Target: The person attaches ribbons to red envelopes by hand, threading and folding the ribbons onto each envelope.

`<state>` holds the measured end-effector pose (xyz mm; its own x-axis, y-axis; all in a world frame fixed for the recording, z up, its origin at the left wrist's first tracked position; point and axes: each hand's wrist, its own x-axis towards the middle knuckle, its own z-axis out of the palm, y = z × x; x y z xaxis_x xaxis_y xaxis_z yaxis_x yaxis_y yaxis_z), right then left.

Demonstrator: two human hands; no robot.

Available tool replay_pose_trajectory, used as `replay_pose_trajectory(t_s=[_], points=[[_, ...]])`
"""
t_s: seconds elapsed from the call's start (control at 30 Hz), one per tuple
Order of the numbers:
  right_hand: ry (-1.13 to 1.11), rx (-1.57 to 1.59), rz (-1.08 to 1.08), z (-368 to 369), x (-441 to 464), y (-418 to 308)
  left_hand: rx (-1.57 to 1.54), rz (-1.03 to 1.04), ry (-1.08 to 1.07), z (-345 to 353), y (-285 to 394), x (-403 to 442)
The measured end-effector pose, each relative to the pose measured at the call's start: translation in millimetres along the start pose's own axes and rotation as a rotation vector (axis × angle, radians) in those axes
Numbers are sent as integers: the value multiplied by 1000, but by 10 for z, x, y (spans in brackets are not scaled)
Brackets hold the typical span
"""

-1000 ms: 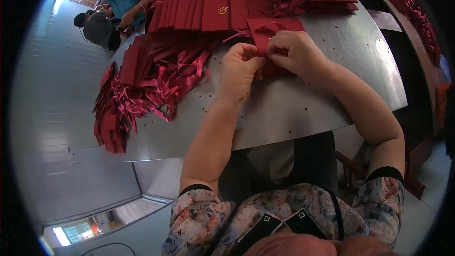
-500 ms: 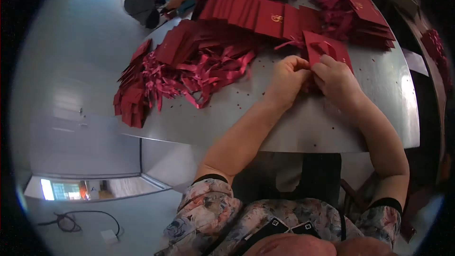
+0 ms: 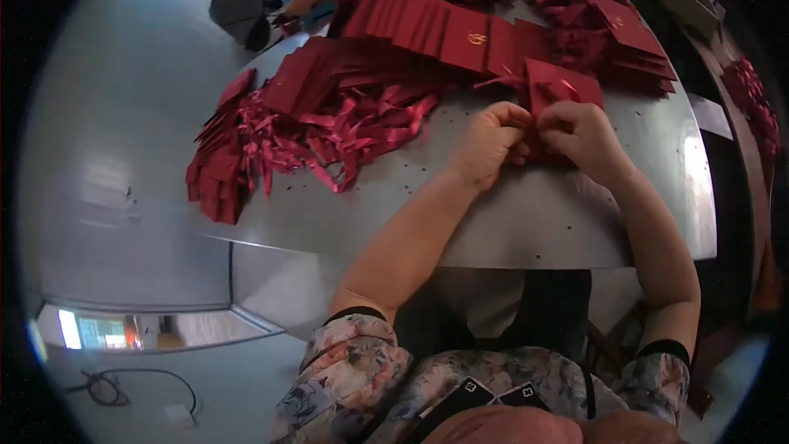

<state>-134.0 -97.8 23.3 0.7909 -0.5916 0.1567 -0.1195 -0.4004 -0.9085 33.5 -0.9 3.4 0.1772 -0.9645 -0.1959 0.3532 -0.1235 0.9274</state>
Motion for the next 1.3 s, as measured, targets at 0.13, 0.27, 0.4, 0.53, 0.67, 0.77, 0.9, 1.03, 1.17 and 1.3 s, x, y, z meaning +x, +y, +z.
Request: replay_pose_trajectory(t_s=[0.13, 0.27, 0.4, 0.53, 0.67, 0.77, 0.9, 1.03, 1.17, 1.3], points=[[33, 29, 39, 8, 32, 87, 80, -30, -11, 1, 51, -30], [-13, 148, 58, -29, 48, 94, 60, -90, -65, 9, 67, -36], [-37, 169, 61, -53, 56, 136, 154, -100, -52, 38, 76, -58], [-43, 110, 86, -57, 57, 95, 359, -28, -105, 50, 106, -87], [-54, -12, 3, -68, 74, 131, 541, 89, -130, 21, 47, -43], [-18, 3, 30, -72, 38, 4, 659, 169, -143, 14, 59, -40], [-23, -82, -13, -71, 58, 79, 803, 465, -101, 8, 19, -2], [97, -139, -146, -70, 88, -9, 770, 374, -54, -78, -27, 30], [46, 832, -244, -281, 117, 1, 799, 316, -64, 15, -61, 31], [62, 1259, -71, -449, 199, 83, 713, 239, -101, 71, 18, -30]])
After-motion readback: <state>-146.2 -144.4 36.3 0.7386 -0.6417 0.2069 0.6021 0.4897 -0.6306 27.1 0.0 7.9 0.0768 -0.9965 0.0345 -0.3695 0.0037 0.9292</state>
